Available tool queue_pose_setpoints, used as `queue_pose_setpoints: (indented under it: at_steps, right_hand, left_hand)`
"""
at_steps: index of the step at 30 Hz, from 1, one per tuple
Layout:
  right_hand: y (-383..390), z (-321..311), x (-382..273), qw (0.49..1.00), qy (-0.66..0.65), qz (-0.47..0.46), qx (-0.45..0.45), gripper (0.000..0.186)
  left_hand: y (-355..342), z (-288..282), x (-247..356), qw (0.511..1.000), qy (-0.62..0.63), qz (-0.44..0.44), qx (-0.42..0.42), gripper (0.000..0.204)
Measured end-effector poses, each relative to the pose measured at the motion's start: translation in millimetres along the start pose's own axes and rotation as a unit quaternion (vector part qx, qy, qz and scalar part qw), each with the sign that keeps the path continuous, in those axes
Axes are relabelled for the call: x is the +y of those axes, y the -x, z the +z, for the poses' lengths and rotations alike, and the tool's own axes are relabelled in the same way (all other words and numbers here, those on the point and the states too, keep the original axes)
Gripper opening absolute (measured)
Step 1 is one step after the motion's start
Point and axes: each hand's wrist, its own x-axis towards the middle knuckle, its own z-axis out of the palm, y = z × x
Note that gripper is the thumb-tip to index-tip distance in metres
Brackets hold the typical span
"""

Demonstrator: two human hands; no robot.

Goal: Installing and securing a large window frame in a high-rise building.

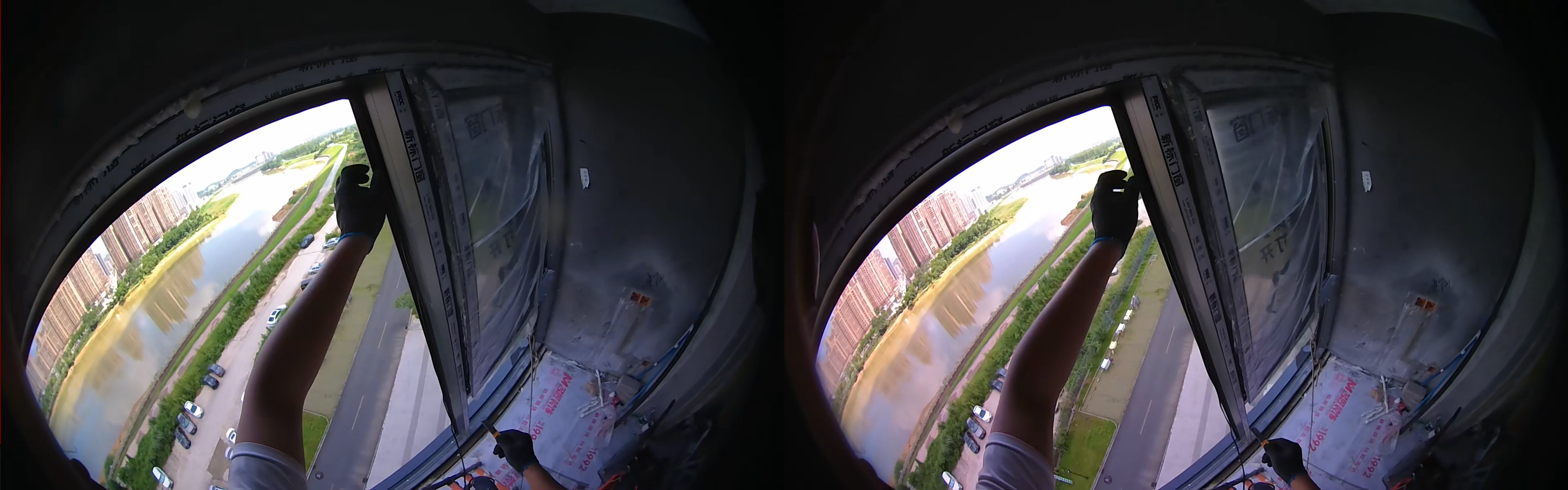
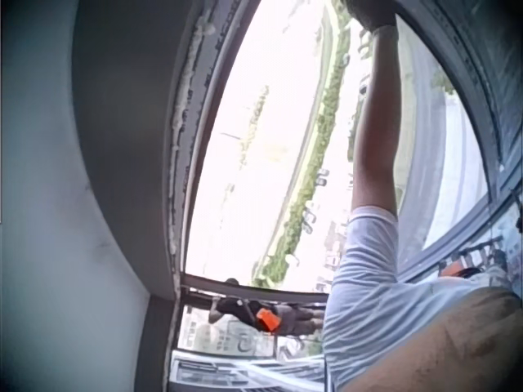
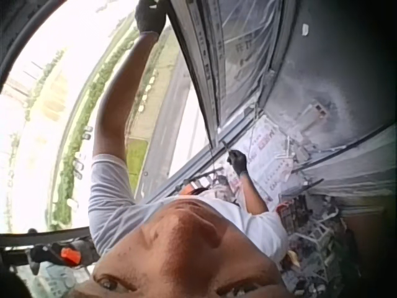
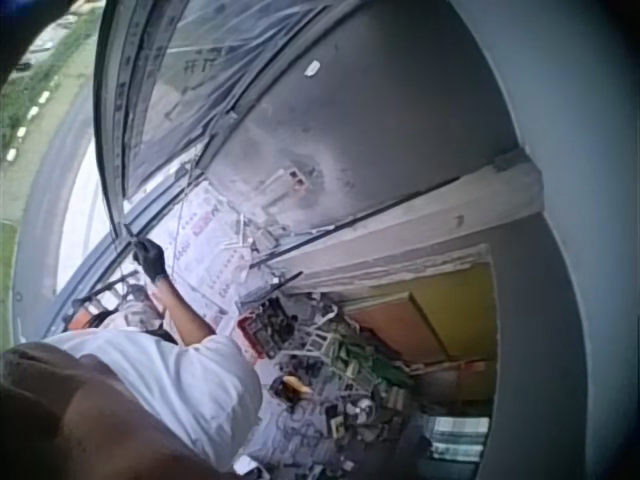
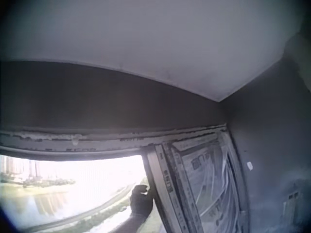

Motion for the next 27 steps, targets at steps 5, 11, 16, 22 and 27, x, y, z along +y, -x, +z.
queue_pose_setpoints:
  at_steps: [5, 11, 16, 22, 27]
  right_hand:
    - [10, 2, 10, 1.0, 0.008, 0.007, -0.011, 0.027]
    - [17, -4, 44, 0.997, -0.07, -0.018, 0.024, 0.017]
    - [18, -23, 52, 0.998, -0.055, -0.015, 0.037, 0.015]
    - [17, -26, 43, 0.998, -0.052, -0.012, 0.033, 0.014]
    - [32, -26, 43, 0.996, -0.071, 0.019, 0.047, 0.013]
  left_hand:
    - [-83, 38, 6, 0.979, -0.168, -0.035, -0.113, 0.037]
    - [-89, 52, 0, 0.989, -0.106, -0.089, -0.057, 0.036]
    - [-116, 32, -4, 0.857, 0.443, -0.224, -0.136, 0.026]
    - [-127, 14, 14, 0.983, 0.009, 0.001, -0.183, 0.033]
    - [-138, 23, 28, 0.905, -0.332, 0.191, -0.184, 0.052]
